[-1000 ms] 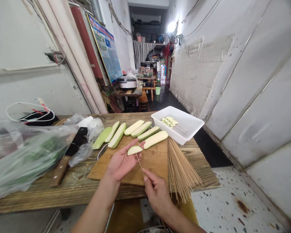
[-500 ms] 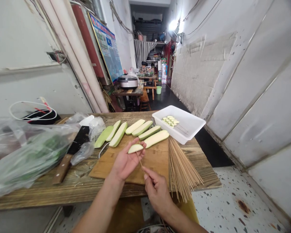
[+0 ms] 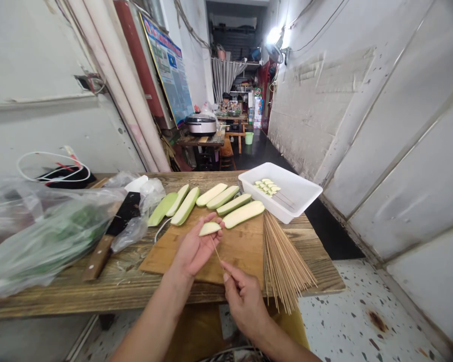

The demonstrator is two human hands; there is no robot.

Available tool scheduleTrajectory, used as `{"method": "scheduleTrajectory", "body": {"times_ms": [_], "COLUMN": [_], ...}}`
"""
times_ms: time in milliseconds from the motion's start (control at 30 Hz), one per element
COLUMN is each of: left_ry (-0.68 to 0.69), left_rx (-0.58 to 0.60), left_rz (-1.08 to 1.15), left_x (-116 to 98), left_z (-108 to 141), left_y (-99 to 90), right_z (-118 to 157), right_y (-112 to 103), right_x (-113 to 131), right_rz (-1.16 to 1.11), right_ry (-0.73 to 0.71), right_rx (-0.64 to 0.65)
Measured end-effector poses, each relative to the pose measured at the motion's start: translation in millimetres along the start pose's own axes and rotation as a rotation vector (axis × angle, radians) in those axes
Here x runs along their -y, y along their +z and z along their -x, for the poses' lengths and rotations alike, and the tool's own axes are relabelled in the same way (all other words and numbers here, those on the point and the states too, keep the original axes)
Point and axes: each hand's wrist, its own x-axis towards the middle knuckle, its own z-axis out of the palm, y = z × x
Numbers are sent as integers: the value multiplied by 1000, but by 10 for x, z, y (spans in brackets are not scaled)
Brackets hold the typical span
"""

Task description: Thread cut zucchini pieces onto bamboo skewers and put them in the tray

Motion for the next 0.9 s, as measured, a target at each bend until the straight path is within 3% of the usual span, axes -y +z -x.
{"method": "scheduleTrajectory", "body": {"times_ms": [900], "left_ry": [67], "left_rx": [-26], "left_rz": [-84], "left_x": [60], "left_z": [23], "left_y": [23], "right_z": [-4], "right_y": [14], "right_x": [-30], "right_rz": [-10], "right_ry": [16], "right_rx": [0]}}
